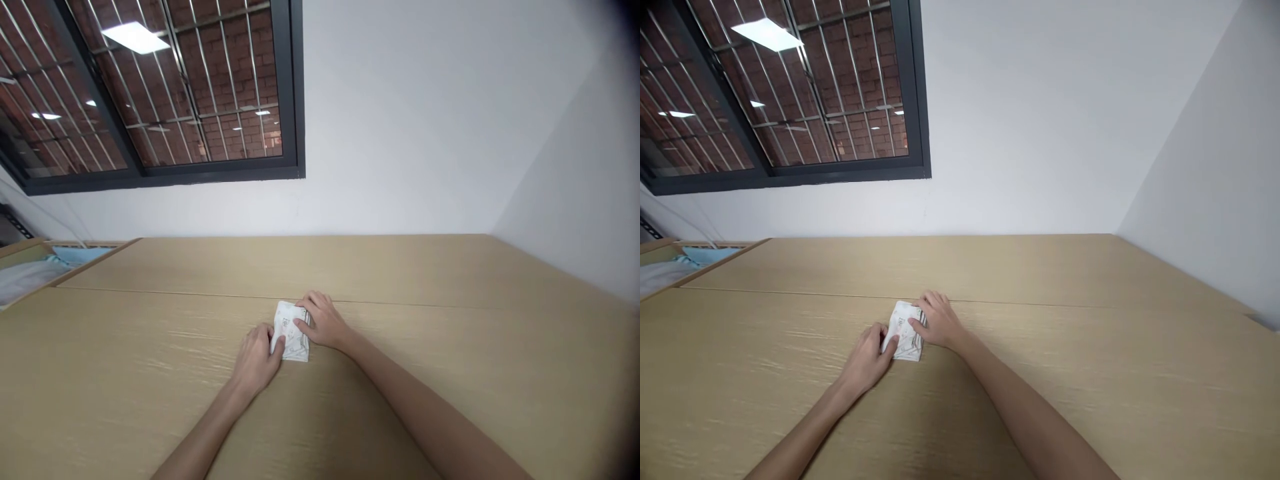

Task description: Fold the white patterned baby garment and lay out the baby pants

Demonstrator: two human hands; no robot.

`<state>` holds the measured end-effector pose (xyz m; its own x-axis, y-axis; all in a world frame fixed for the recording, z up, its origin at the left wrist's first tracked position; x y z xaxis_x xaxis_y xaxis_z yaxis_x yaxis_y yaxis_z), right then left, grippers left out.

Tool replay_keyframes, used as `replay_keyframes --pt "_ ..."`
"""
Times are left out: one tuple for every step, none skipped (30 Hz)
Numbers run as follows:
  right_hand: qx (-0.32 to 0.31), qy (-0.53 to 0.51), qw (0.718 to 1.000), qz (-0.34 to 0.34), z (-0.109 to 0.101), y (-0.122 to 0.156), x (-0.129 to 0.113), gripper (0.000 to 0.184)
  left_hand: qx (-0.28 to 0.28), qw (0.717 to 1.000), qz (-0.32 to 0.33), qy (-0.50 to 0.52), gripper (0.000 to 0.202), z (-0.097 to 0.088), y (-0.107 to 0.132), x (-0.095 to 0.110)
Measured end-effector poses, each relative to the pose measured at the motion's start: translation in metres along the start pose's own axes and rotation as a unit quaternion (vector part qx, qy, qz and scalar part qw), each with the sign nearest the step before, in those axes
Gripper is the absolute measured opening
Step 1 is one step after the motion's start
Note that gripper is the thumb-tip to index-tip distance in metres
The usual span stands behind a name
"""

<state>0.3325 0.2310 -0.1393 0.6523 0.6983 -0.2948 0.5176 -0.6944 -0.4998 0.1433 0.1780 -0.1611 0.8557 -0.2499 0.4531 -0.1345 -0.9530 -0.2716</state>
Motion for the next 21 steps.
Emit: replay_keyframes --pt "0.006 0.001 1.0 0.003 0.0 0.0 0.001 0.028 -0.002 1.0 0.001 0.006 0.022 0.0 0.0 0.001" --pt "0.011 0.001 1.0 0.009 0.001 0.0 0.001 0.026 -0.005 1.0 0.002 0.01 0.021 0.001 -0.001 0.001" --pt "0.012 -0.001 1.0 0.017 0.002 0.0 0.002 0.024 -0.007 1.0 0.003 0.013 0.02 0.001 -0.002 0.002" --pt "0.012 -0.005 1.0 0.027 0.002 -0.001 0.003 0.022 -0.01 1.0 0.004 0.014 0.019 0.0 -0.003 0.002" --pt "0.008 -0.011 0.999 0.04 0.003 -0.001 0.003 0.019 -0.014 1.0 0.006 0.015 0.018 -0.001 -0.005 0.003" --pt "0.003 -0.016 0.998 0.053 0.004 -0.001 0.003 0.017 -0.018 1.0 0.006 0.016 0.017 -0.002 -0.006 0.004" --pt "-0.003 -0.018 0.998 0.066 0.004 -0.001 0.003 0.015 -0.024 1.0 0.005 0.016 0.016 -0.005 -0.007 0.005" --pt "-0.01 -0.018 0.997 0.077 0.003 -0.001 0.001 0.013 -0.029 0.999 0.004 0.016 0.015 -0.008 -0.009 0.006" --pt "-0.015 -0.013 0.996 0.085 0.002 -0.001 -0.002 0.012 -0.033 0.999 0.002 0.017 0.014 -0.012 -0.009 0.008" --pt "-0.018 -0.006 0.996 0.089 0.001 -0.001 -0.007 0.011 -0.035 0.999 0.001 0.019 0.014 -0.018 -0.009 0.01" --pt "-0.019 -0.002 0.996 0.09 -0.001 -0.001 -0.013 0.011 -0.035 0.999 0.001 0.023 0.014 -0.026 -0.007 0.012" --pt "-0.019 -0.005 0.996 0.088 -0.003 -0.002 -0.021 0.011 -0.032 0.999 0.001 0.026 0.015 -0.034 -0.004 0.015" --pt "-0.017 -0.016 0.996 0.088 -0.004 -0.003 -0.031 0.012 -0.028 0.999 0.0 0.032 0.016 -0.044 0.001 0.016" --pt "-0.015 -0.036 0.995 0.089 -0.005 -0.005 -0.043 0.013 -0.021 0.999 -0.002 0.044 0.017 -0.055 0.008 0.017" --pt "-0.014 -0.065 0.994 0.092 -0.005 -0.007 -0.057 0.014 -0.01 0.998 -0.006 0.065 0.019 -0.066 0.018 0.017" --pt "-0.017 -0.102 0.99 0.094 -0.003 -0.01 -0.072 0.016 0.004 0.996 -0.012 0.093 0.022 -0.078 0.031 0.015" --pt "-0.025 -0.146 0.984 0.094 -0.001 -0.013 -0.091 0.018 0.021 0.992 -0.022 0.125 0.025 -0.09 0.046 0.011" --pt "-0.038 -0.196 0.976 0.09 0.003 -0.017 -0.111 0.019 0.044 0.986 -0.034 0.154 0.028 -0.103 0.065 0.005" --pt "-0.059 -0.253 0.962 0.079 0.008 -0.021 -0.133 0.021 0.068 0.982 -0.048 0.171 0.032 -0.115 0.085 -0.002" --pt "-0.083 -0.304 0.947 0.068 0.014 -0.025 -0.156 0.021 0.099 0.978 -0.066 0.17 0.035 -0.127 0.107 -0.012" --pt "-0.107 -0.348 0.929 0.062 0.02 -0.028 -0.179 0.024 0.135 0.975 -0.085 0.153 0.038 -0.139 0.13 -0.022"
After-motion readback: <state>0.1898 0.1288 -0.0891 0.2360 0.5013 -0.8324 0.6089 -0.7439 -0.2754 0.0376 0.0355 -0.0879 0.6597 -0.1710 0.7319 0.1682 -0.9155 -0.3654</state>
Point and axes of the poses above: each hand's wrist, its own y-axis away from the middle knuckle, its own z-axis out of the palm, x = y × z, the point moved 4 cm from there along -y, towards the middle knuckle, and after that the axes turned 1 degree about x, right-handed, at the moved point
